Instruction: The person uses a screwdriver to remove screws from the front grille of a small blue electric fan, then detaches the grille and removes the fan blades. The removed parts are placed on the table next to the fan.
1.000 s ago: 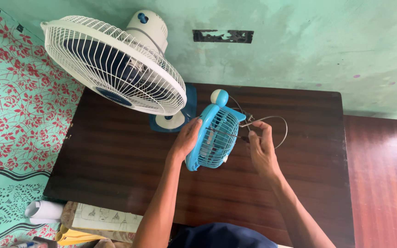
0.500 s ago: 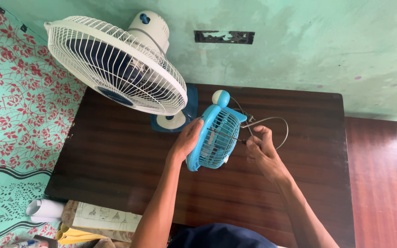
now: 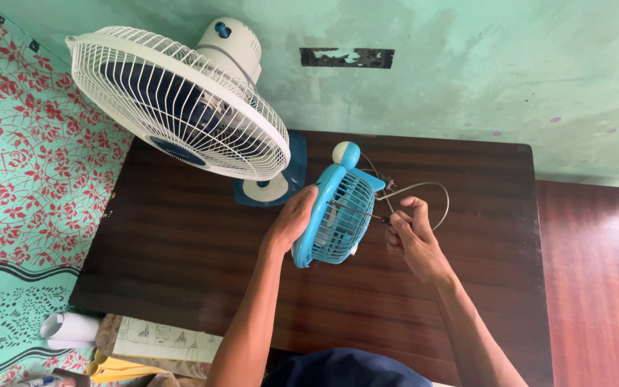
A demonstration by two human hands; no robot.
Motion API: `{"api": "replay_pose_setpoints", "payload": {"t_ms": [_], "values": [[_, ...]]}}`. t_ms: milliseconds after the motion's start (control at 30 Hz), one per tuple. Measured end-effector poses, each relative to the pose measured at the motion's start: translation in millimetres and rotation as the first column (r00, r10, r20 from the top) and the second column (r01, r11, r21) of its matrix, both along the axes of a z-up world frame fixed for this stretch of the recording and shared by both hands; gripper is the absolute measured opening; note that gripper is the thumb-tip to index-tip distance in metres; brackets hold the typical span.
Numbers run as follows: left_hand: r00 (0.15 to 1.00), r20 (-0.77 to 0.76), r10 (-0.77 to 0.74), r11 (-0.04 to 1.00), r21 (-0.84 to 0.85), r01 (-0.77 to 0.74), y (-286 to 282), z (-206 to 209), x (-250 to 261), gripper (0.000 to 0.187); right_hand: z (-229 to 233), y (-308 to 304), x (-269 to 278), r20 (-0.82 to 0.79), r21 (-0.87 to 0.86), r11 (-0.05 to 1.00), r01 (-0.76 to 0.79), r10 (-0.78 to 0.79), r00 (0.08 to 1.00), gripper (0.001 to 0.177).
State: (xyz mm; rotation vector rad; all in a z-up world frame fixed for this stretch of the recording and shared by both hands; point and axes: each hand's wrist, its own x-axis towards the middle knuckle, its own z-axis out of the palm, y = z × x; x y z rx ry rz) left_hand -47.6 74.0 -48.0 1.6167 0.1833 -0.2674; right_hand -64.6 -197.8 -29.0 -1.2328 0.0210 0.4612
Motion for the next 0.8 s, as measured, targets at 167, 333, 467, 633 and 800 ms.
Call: {"api": "replay_pose_setpoints", "payload": {"t_ms": [167,333,467,633,800], "values": [[1.0,0.031,0.005,1.0,-0.023,-0.004,0.2,-1.8,0.6,0.05,-5.0,2.8,0.6,0.092,-0.088,0.996,0.026,-0.017,0.996,0.02],[1.0,-0.005,-0.007,1.0,0.023,0.007,2.9,-2.3,3.2,0.051,-0.5,-1.6,1.0,0.201,-0.155,0.986,-0.066,0.097,0.975,0.03],[1.0,0.008,-0.012,1.0,-0.004,0.012,2.7,-3.3,2.9,0.051,1.9,0.3,-1.4,0.113,-0.137,0.99,-0.018,0.034,0.993,0.022],[1.0,-0.02,-0.009,1.0,-0.017,0.008,2.5,0.2,1.6,0.051,2.4,0.4,-0.4,0.129,-0.201,0.98,-0.006,0.033,0.991,0.028],[1.0,-0.006,-0.016,1.0,0.002,0.016,0.7,1.3,0.3,0.053,-1.7,-1.6,-0.8,0.055,-0.149,0.989,-0.016,0.025,0.998,0.019]]}}
